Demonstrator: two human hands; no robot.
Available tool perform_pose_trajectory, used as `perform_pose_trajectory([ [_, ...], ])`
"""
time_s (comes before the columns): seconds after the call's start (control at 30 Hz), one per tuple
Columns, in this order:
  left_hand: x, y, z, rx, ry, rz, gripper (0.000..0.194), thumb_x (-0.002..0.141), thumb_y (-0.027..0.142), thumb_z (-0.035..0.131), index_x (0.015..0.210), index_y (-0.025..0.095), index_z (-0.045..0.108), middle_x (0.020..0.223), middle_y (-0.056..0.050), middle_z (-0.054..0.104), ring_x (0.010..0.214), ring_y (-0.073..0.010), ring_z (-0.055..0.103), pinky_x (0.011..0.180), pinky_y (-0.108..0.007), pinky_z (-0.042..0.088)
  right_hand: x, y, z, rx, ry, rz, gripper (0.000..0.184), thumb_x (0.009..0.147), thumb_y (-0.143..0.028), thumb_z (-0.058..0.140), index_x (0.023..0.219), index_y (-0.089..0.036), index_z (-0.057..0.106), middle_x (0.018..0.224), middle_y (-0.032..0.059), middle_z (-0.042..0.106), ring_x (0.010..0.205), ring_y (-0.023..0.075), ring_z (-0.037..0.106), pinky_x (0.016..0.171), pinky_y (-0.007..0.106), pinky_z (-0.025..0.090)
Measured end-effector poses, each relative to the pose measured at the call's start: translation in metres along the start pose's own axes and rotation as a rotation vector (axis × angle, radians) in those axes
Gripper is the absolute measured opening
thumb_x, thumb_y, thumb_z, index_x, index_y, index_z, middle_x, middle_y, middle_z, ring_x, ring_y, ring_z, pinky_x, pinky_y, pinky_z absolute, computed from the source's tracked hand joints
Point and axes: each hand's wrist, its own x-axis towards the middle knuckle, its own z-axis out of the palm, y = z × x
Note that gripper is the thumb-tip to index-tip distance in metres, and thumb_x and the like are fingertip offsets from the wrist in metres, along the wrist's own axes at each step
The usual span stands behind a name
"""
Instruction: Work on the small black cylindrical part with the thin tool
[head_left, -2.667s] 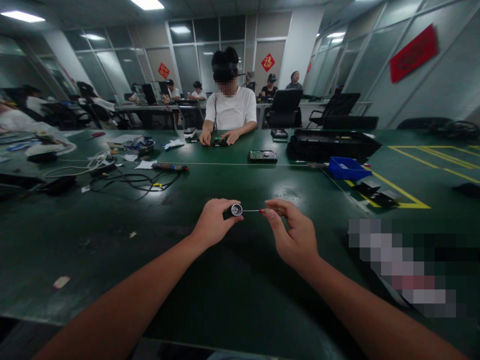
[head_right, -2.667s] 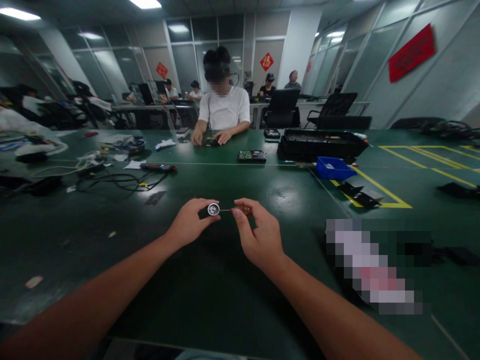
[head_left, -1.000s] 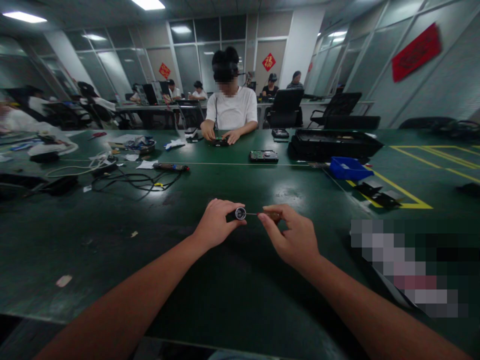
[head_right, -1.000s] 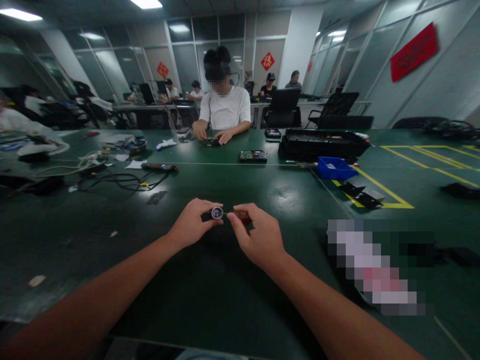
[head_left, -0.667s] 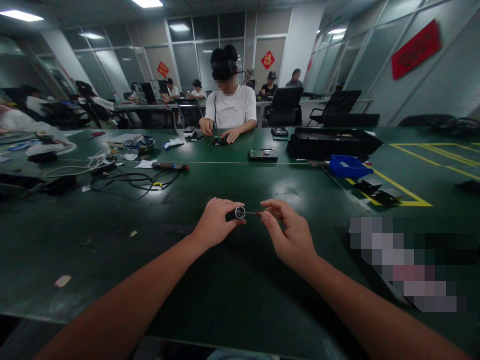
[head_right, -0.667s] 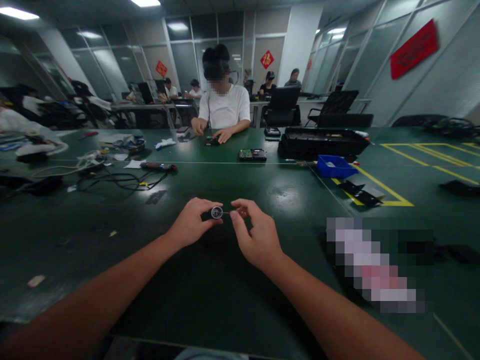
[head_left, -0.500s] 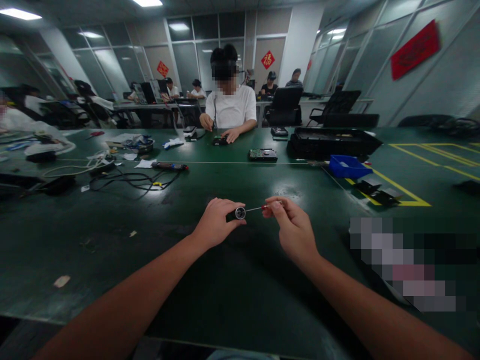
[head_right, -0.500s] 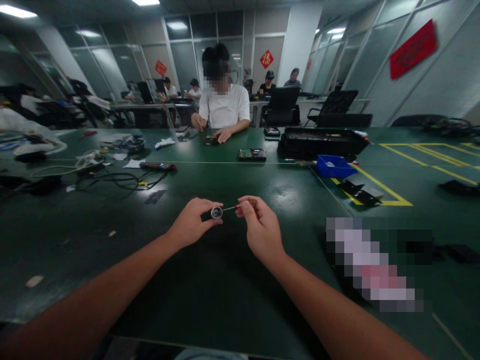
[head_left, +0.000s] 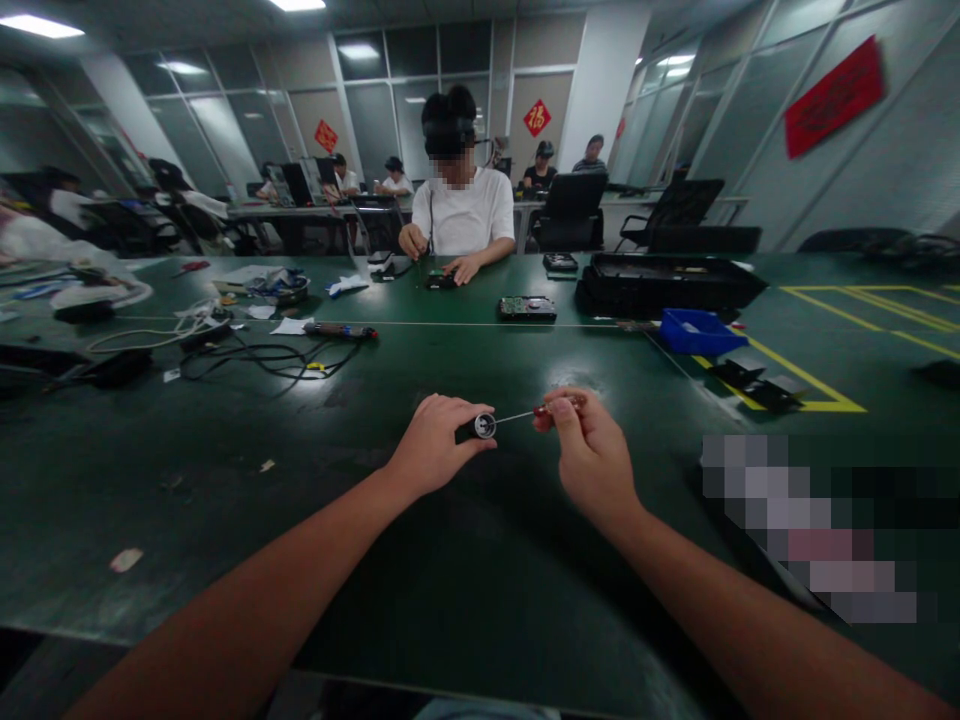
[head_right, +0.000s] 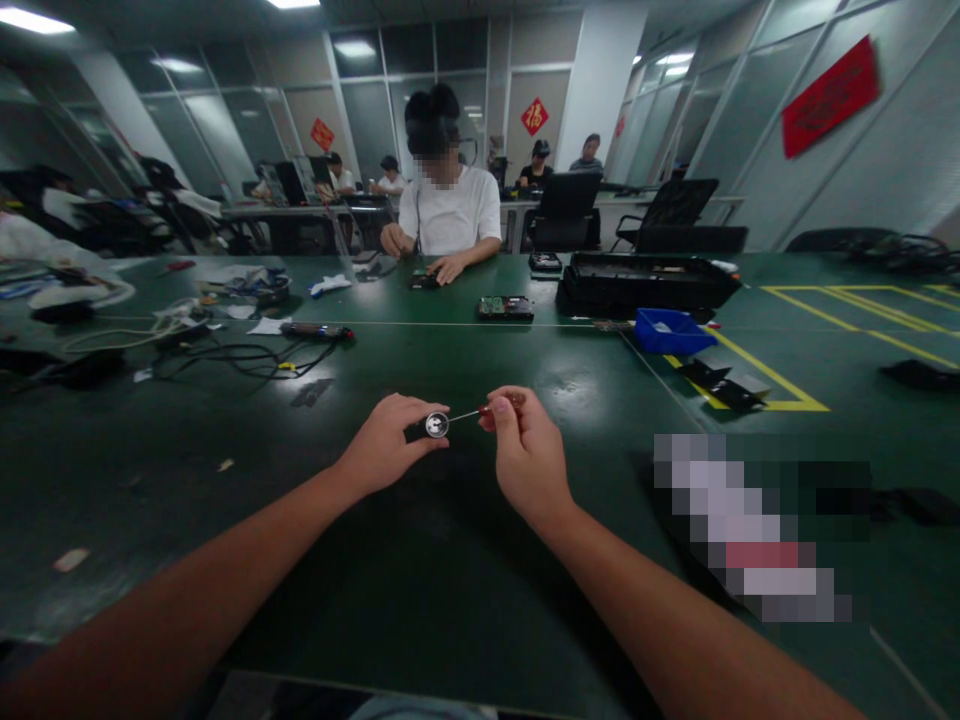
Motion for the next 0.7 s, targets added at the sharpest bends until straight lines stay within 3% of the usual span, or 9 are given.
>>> perform_pose_trajectory([
  [0.33,0.000,0.000,0.001,0.003,0.011,0.011,0.038,0.086,0.036,0.078,0.121,0.025,0.069,0.116,-0.003,0.075,0.109,-0.0249,0.065,0.097,-0.044,0.043,0.000,-0.001,-0.001,-0.051,-0.038,-0.016,0.025,0.099,-0.043,0.052,0.103,-0.020,0.063,0.086,0.0051,0.073,0.077,0.0191,0.070,0.073,0.034,0.054],
  [0.57,0.000,-0.001,0.001,0.011,0.008,0.002,0.035,0.086,0.036,0.077,0.119,0.027,0.070,0.114,-0.003,0.075,0.107,-0.0251,0.066,0.098,-0.045,0.043,0.001,-0.010,-0.006,-0.317,-0.004,-0.084,0.035,0.089,-0.047,0.067,0.066,-0.022,0.058,0.058,-0.0017,0.062,0.052,0.0135,0.056,0.051,0.027,0.039],
  [0.7,0.000,-0.002,0.002,0.018,0.003,-0.003,0.035,0.087,0.036,0.076,0.120,0.028,0.070,0.113,-0.003,0.075,0.107,-0.0252,0.065,0.097,-0.045,0.044,-0.001,-0.009,-0.006,-0.382,0.001,-0.158,0.041,0.086,-0.048,0.070,0.058,-0.023,0.053,0.050,-0.0041,0.055,0.045,0.0108,0.048,0.047,0.026,0.034],
])
